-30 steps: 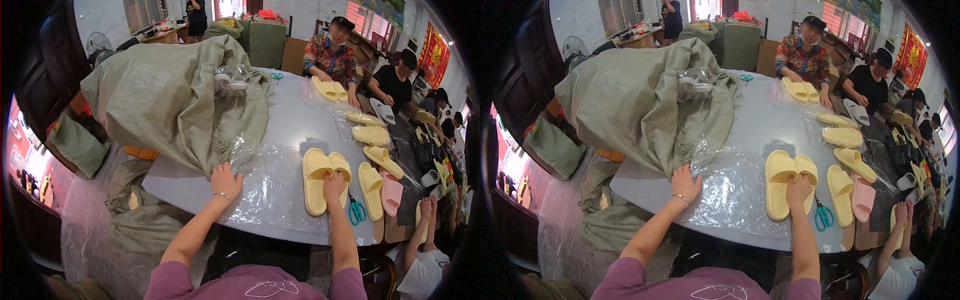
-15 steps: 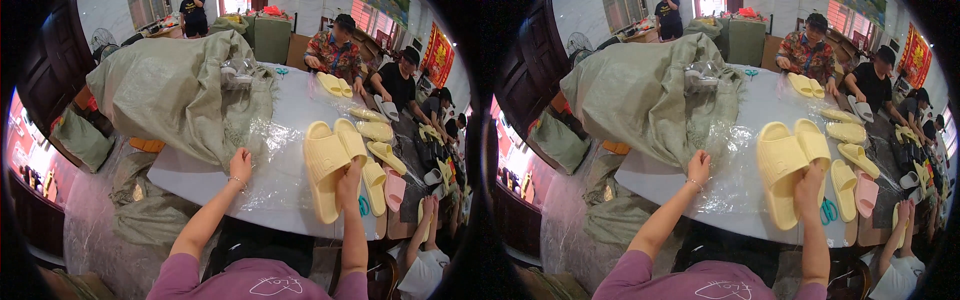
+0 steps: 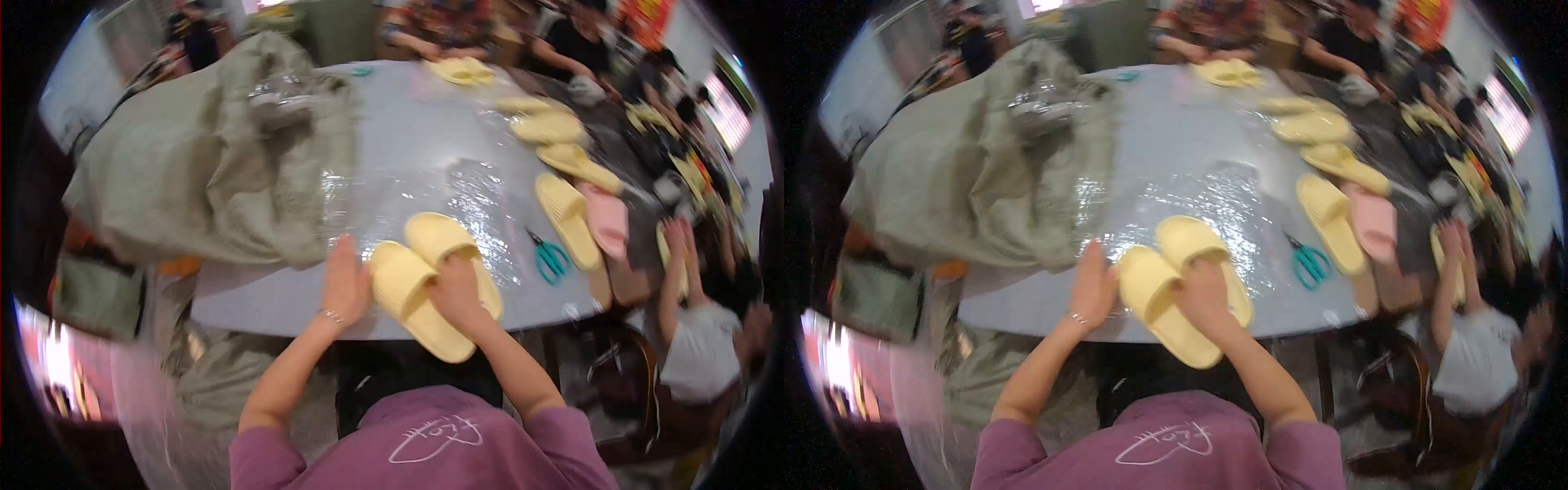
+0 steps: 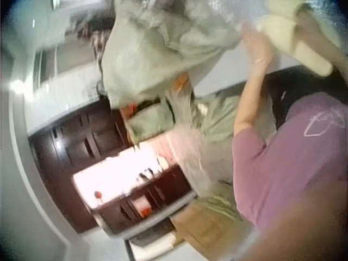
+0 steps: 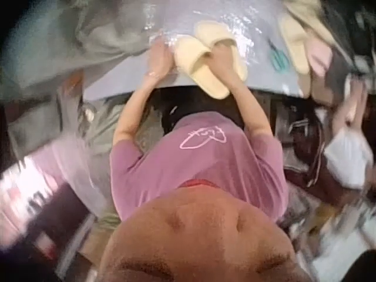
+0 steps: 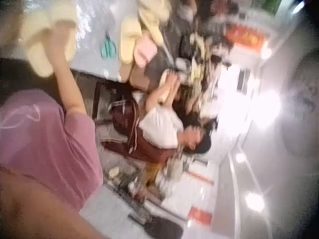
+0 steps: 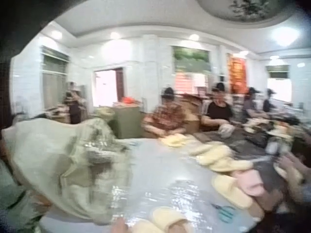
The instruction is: Packing finished slippers from a large bag into individual plastic bags at a manufacturing table.
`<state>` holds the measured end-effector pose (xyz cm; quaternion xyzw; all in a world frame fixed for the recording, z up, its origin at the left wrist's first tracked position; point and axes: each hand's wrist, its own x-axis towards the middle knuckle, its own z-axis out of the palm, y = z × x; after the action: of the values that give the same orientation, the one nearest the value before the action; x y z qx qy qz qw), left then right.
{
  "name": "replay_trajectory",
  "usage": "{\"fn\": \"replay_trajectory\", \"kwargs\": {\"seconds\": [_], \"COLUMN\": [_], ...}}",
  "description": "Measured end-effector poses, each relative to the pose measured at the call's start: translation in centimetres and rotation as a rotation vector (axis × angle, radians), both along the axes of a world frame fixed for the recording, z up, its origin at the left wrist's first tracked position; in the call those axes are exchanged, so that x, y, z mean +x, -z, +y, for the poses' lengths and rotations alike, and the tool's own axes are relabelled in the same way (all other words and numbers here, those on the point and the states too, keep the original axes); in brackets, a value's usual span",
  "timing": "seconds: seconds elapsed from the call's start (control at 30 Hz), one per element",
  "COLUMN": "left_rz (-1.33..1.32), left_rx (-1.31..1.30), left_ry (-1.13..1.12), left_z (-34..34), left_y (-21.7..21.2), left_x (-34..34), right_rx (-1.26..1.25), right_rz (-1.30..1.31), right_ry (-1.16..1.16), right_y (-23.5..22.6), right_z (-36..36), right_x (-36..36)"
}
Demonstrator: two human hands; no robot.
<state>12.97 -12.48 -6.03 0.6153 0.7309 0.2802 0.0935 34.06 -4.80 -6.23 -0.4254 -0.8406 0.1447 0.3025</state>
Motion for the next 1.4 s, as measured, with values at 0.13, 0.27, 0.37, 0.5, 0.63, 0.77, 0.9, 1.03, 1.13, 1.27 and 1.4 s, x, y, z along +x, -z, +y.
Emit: {"fn": "replay_trajectory", "kwargs": {"seconds": [0.13,0.27,0.37,0.5,0.63,0.77,0.9,1.03,1.13,1.27,1.4], "left_rz": [0.358,0.431,0.447,0.466,0.480,0.441,0.492,0.482,0.455,0.448,0.434], "left_rx": [-0.207,-0.239,-0.265,-0.207,-0.223,-0.176,-0.220,-0.235,-0.233,-0.208,-0.218], "left_ry": [-0.009,0.016,0.010,0.018,-0.002,0.058,-0.006,-0.008,0.001,0.006,0.008], "left_z": [-0.9,-1.5,-1.7,-2.1,-2.4,-0.3,-2.3,-2.4,-1.6,-1.5,-1.4], "left_y": [2.7,1.2,1.5,1.6,1.2,1.8,1.8,1.7,1.4,1.5,1.2], "left_x": [-0.1,0.9,0.4,0.1,-0.3,1.0,-0.6,-0.4,0.4,0.2,0.6], "right_rx": [0.137,0.003,-0.103,0.204,0.106,-0.083,-0.325,-0.181,0.411,0.202,-0.156], "right_rz": [0.010,-0.069,0.257,0.355,0.111,-0.112,0.258,-0.325,-0.222,-0.263,-0.610], "right_ry": [-0.088,0.057,0.280,0.765,1.134,1.226,1.063,1.362,1.043,0.652,0.579], "right_y": [0.2,-2.6,-4.9,-9.0,-7.1,0.6,3.0,-2.4,-5.1,-6.8,-7.7], "right_z": [0.5,0.0,1.2,8.4,16.1,19.7,19.9,18.7,18.0,22.3,24.8], "right_x": [1.0,6.6,13.1,26.8,39.2,55.0,47.9,42.6,38.4,34.3,32.8]}}
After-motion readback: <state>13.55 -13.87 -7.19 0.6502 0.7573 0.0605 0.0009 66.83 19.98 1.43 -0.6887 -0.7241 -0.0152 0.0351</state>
